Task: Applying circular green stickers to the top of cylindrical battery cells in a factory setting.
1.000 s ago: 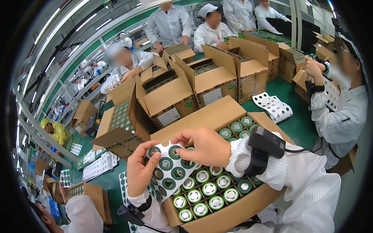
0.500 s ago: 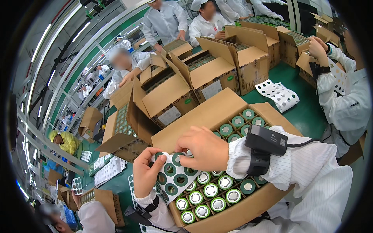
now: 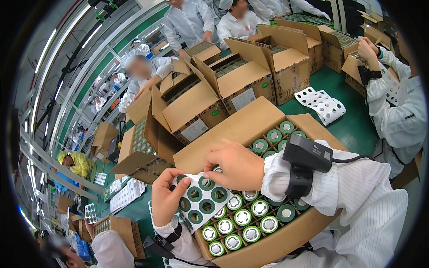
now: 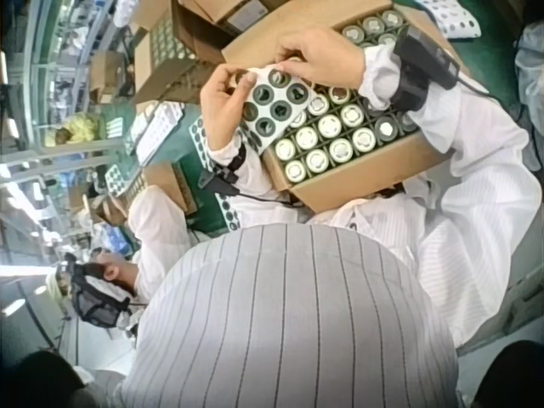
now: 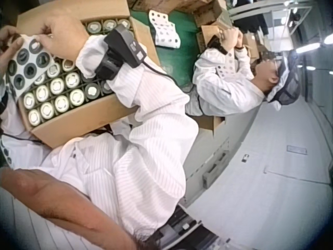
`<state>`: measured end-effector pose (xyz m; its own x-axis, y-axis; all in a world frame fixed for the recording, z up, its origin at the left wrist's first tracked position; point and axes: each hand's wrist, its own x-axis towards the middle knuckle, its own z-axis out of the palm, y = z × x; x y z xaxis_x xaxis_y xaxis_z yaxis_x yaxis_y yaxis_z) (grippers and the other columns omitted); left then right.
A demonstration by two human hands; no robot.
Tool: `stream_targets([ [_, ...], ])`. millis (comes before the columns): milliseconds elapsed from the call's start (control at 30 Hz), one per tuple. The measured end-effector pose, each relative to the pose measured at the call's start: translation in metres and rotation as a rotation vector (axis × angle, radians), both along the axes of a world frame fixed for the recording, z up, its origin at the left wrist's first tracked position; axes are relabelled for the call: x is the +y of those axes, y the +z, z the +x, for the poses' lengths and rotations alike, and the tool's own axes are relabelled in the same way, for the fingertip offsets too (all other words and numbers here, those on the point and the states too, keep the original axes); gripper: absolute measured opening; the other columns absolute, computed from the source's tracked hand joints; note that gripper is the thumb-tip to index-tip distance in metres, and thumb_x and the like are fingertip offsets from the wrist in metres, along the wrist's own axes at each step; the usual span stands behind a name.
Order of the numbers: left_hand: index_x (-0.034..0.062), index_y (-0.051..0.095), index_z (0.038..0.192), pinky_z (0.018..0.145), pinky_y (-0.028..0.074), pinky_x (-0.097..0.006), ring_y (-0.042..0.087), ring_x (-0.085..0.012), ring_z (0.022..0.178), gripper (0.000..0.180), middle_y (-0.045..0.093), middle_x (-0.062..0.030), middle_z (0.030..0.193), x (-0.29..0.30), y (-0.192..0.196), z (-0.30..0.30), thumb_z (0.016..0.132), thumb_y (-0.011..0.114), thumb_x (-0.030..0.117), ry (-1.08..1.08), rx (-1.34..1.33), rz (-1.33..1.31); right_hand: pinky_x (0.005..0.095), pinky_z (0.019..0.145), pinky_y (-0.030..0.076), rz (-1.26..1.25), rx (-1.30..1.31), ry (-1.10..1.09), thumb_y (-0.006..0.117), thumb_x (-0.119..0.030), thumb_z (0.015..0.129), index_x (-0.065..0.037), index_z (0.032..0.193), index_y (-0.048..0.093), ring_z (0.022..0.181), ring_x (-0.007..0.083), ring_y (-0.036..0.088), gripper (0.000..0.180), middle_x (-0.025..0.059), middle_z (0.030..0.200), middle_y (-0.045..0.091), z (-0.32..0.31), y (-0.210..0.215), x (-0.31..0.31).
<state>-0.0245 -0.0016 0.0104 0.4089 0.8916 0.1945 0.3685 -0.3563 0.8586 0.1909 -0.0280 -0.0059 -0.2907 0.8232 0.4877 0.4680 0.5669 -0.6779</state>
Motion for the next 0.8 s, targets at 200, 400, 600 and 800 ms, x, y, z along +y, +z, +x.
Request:
stream_targets([
  [200, -0.0014, 0.056, 0.091, 0.059, 0.038, -0.015, 0.048, -0.0021, 0.068, 0.014, 0.057, 0.0014, 0.079, 0.001, -0.002, -0.001, 0.083, 0.063, 0.008, -0.005, 0.015, -0.008, 0.0362, 0.086, 0.038, 0.136, 0.0, 0.035, 0.066, -0.01, 0.075, -0.004, 0.074, 0.058, 0.097, 0.029, 0.047, 0.009, 0.0091, 0.099, 0.054, -0.002, -0.005, 0.003],
  [400, -0.0024, 0.059, 0.091, 0.06, 0.041, -0.019, 0.05, -0.005, 0.067, 0.018, 0.061, -0.0025, 0.075, 0.003, -0.003, -0.01, 0.081, 0.065, 0.01, 0.078, -0.086, 0.065, 0.0373, 0.089, 0.036, 0.09, 0.133, -0.066, 0.063, -0.012, 0.077, -0.003, 0.075, 0.058, 0.101, 0.0293, 0.044, 0.011, 0.0104, 0.105, 0.052, 0.002, -0.005, 0.01],
  [600, -0.0005, 0.056, 0.096, 0.064, 0.039, -0.017, 0.051, -0.0046, 0.073, 0.016, 0.058, -0.0008, 0.081, -0.002, 0.007, -0.035, 0.085, 0.062, 0.008, 0.132, -0.352, 0.02, 0.0401, 0.094, 0.032, -0.129, 0.011, -0.226, 0.062, -0.02, 0.076, -0.004, 0.071, 0.063, 0.106, 0.0283, 0.043, 0.017, 0.0092, 0.11, 0.053, 0.011, -0.017, 0.019],
  [800, -0.0003, 0.053, 0.099, 0.059, 0.037, -0.014, 0.049, -0.0023, 0.063, 0.014, 0.058, 0.0006, 0.076, -0.006, 0.014, -0.047, 0.087, 0.057, 0.007, 0.272, -0.46, 0.109, 0.041, 0.095, 0.03, -0.184, -0.071, -0.228, 0.062, -0.022, 0.074, -0.005, 0.068, 0.064, 0.108, 0.0278, 0.042, 0.018, 0.0087, 0.112, 0.053, 0.012, -0.014, 0.018],
])
